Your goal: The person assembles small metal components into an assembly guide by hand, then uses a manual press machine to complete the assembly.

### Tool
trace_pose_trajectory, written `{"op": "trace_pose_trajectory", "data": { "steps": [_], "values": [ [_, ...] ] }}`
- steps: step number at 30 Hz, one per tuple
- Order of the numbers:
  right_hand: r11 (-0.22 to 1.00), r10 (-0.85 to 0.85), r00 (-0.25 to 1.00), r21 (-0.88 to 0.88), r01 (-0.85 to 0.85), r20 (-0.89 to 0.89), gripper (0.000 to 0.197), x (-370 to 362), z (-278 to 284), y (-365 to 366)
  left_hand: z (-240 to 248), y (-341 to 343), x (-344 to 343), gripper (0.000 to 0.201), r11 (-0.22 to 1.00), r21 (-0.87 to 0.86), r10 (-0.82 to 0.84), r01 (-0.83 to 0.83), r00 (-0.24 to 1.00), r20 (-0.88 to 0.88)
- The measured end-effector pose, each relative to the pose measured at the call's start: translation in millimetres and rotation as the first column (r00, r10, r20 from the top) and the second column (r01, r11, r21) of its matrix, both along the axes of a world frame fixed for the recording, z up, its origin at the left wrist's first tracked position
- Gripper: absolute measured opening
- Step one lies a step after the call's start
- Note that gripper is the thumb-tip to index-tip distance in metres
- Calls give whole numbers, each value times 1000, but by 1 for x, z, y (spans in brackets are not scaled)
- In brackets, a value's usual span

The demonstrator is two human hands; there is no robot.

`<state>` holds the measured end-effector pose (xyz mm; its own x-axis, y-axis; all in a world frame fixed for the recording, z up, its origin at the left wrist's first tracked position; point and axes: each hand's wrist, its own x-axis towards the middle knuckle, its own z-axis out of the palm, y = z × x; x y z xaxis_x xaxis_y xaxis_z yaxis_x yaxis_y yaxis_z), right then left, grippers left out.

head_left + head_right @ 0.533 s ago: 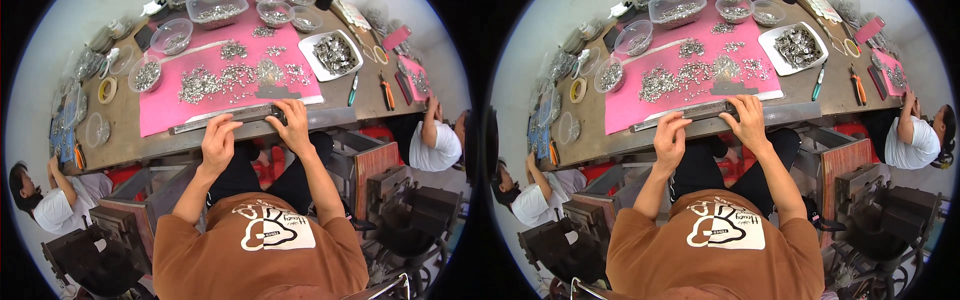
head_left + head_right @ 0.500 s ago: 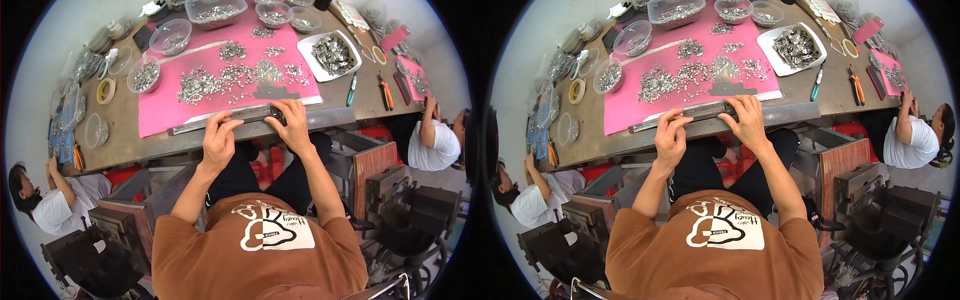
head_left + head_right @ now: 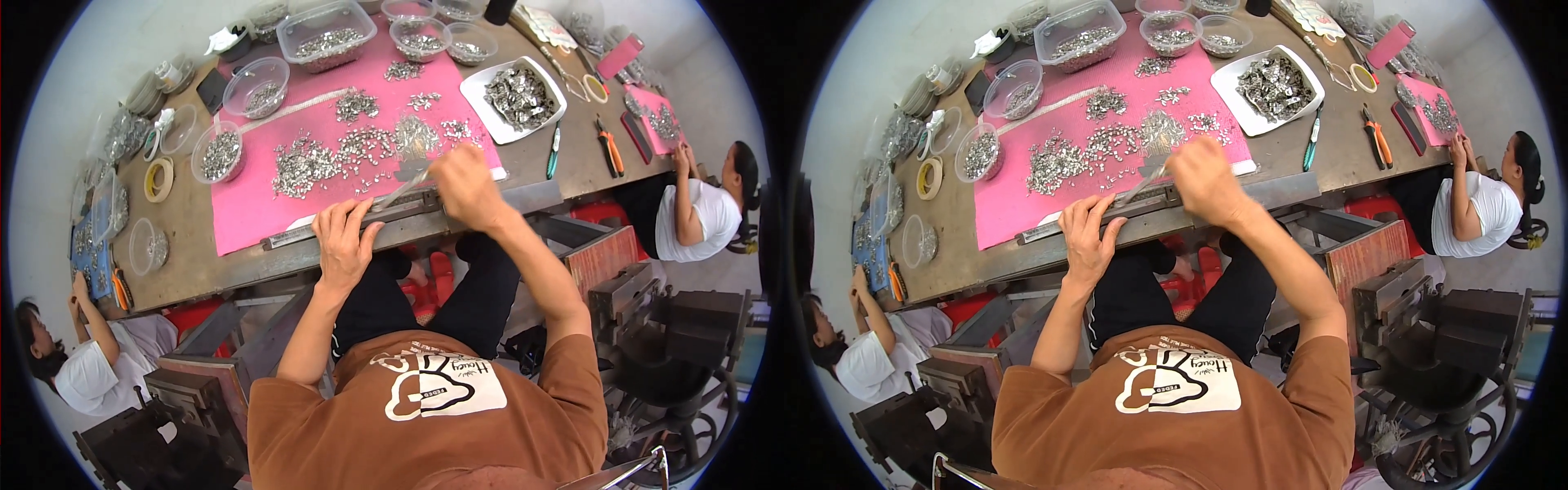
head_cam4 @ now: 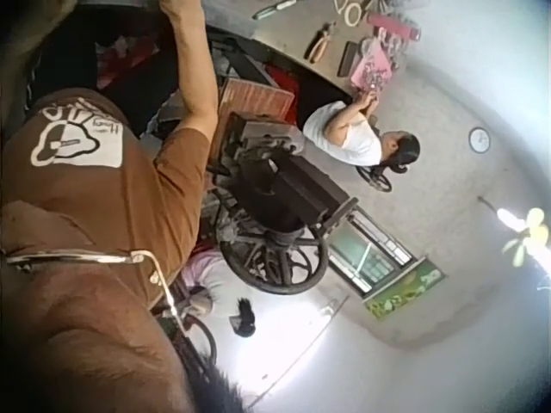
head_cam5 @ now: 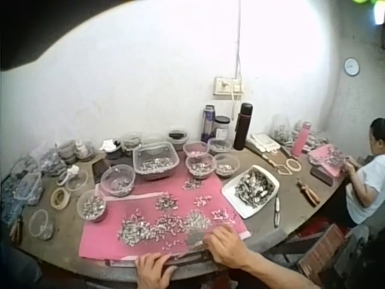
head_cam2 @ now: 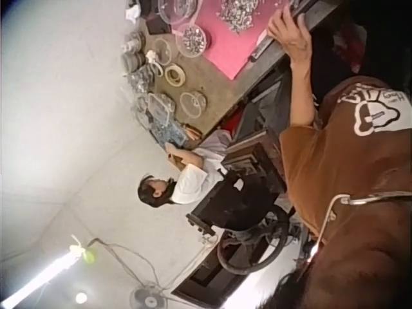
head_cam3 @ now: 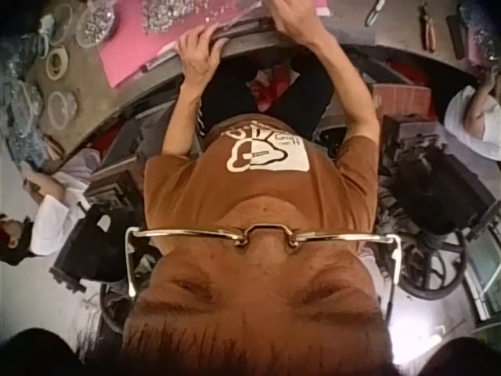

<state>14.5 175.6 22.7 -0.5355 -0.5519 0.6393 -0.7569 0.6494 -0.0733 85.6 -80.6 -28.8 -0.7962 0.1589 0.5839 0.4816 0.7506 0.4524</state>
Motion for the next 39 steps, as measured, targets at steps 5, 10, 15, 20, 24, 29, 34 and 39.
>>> {"op": "trace_pose_trajectory", "data": {
  "steps": [5,10,15,20,24,29,34,39],
  "values": [
    [844,-529,827,-219,490,-189,17,-42,33,67,7,3,-1,40,1000,17,-6,5,1000,10],
    [889,-418,895,-131,439,158,14,-16,-1,65,33,27,-30,27,992,25,-124,126,990,-61],
    [939,-253,915,-150,311,313,13,7,-18,32,35,73,-99,12,957,-91,-283,276,956,-76],
    [934,-237,916,-183,306,323,13,14,-27,41,26,97,-133,9,914,-208,-363,349,931,-32],
    [918,-195,920,-268,293,339,13,14,-31,44,20,101,-140,8,894,-267,-376,360,927,-10],
    [898,-256,903,-259,354,346,11,11,-30,33,21,98,-138,10,876,-334,-383,350,923,-38],
    [902,-315,899,-199,384,306,10,12,-31,25,33,70,-106,7,934,-57,-354,353,935,5],
    [904,-252,908,-252,345,335,10,14,-29,24,36,35,-67,4,946,43,-323,320,935,149]
  ]
}}
